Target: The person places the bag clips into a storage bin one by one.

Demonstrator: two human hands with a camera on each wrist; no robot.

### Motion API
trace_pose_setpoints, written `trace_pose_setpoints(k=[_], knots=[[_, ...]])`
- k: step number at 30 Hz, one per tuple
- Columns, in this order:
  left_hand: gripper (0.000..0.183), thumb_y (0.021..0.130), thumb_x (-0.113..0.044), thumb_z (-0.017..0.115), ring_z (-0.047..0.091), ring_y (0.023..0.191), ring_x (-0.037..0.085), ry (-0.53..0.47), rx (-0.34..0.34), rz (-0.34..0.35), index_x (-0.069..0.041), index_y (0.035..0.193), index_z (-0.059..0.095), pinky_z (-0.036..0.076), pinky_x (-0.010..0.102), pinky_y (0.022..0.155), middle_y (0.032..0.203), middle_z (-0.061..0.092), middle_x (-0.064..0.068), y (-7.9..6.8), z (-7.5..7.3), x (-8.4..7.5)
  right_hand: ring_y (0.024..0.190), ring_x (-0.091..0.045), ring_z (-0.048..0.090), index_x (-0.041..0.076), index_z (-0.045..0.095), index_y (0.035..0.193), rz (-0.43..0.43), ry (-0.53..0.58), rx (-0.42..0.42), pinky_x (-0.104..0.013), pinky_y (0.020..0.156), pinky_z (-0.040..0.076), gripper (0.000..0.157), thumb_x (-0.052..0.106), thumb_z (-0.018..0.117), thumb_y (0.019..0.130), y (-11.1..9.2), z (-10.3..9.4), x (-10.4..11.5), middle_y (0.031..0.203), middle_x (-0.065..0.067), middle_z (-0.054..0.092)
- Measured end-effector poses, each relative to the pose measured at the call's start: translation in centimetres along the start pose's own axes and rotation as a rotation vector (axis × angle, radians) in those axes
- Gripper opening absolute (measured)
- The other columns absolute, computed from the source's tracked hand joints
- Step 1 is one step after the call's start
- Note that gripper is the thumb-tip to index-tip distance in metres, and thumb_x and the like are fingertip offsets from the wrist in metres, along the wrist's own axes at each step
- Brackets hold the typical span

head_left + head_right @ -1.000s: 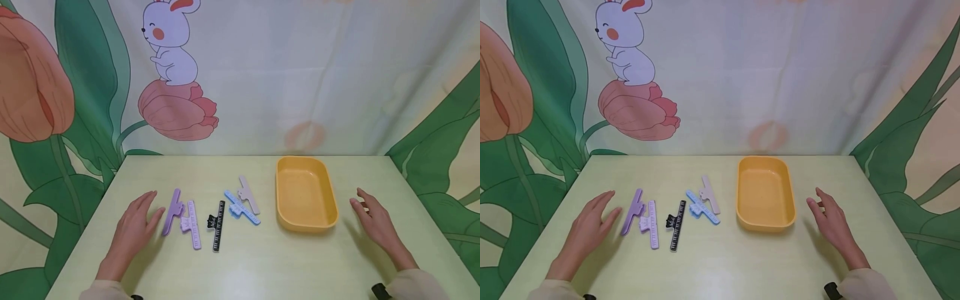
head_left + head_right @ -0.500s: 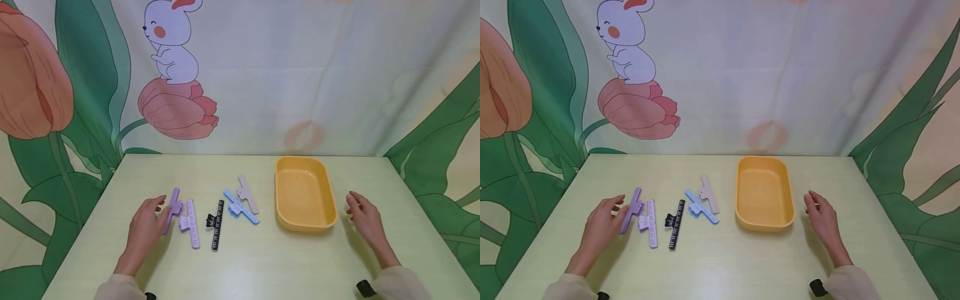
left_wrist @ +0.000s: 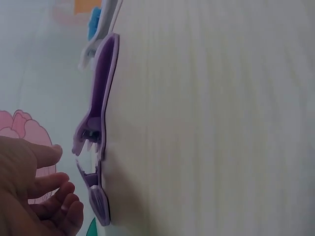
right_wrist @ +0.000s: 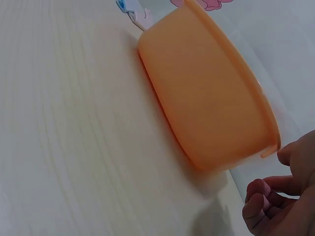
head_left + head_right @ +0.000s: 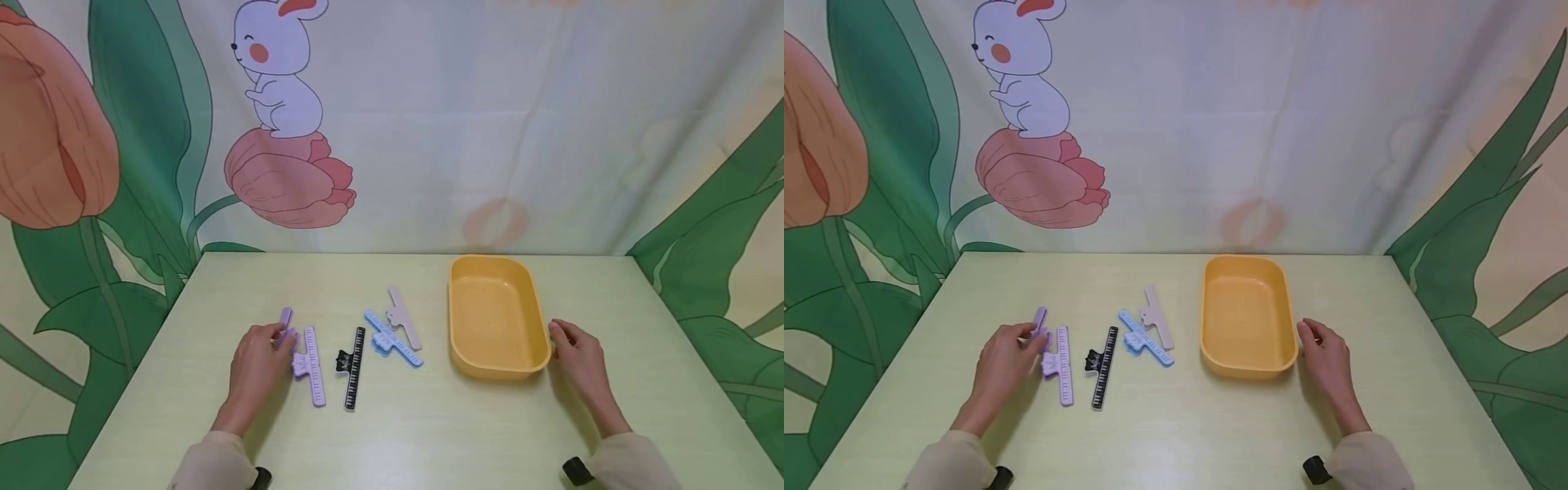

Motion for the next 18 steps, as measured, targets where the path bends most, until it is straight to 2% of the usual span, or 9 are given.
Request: trace_pose_setpoints(k=[3,8,13,18], knots=[[0.045,0.099,-0.023,0.071,0.057,0.099,0.034,0.033,0.01,-0.013,0.005,0.133,0.064,0.049,0.049,0.081,0.118,0.061,0.023,0.3,0.6,0.0,0.092,-0.012,0.063,-0.004,0.057,0.143,0.002,0.03,0.011,-0.014,0.072,0.051,0.055,0.039,0.047,0.11,-0.1,0.4,0.0,0.128,-0.024,0.066],[0.047,0.098,-0.022,0.072,0.053,0.097,0.033,0.055,0.028,-0.032,0.006,0.135,0.062,0.048,0.047,0.081,0.12,0.058,0.024,0.5,1.2,0.1,0.092,-0.01,0.064,-0.004,0.059,0.142,0.002,0.091,0.009,-0.015,0.072,0.053,0.059,0.044,0.048,0.109,-0.3,0.6,0.3,0.127,-0.025,0.066],[0.047,0.096,-0.018,0.074,0.054,0.095,0.034,0.055,0.021,-0.026,0.009,0.133,0.062,0.047,0.048,0.079,0.115,0.058,0.025,0.7,1.1,-0.1,0.091,-0.014,0.061,-0.003,0.06,0.141,-0.006,0.065,-0.002,-0.016,0.07,0.052,0.059,0.045,0.049,0.109,-0.2,0.6,0.7,0.124,-0.023,0.067],[0.048,0.096,-0.017,0.074,0.054,0.094,0.034,0.047,0.038,-0.038,0.01,0.133,0.062,0.047,0.047,0.079,0.113,0.058,0.024,0.8,1.3,0.0,0.098,-0.021,0.061,-0.006,0.06,0.14,0.003,0.04,-0.006,-0.014,0.069,0.05,0.055,0.039,0.051,0.109,-0.2,0.8,0.8,0.128,-0.025,0.066]])
Point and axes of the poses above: each hand's wrist, its own y-axis towards the middle knuckle, its own z-axis out of the palm, x = y × z, the point moved 10 cm from there along y, towards the middle knuckle
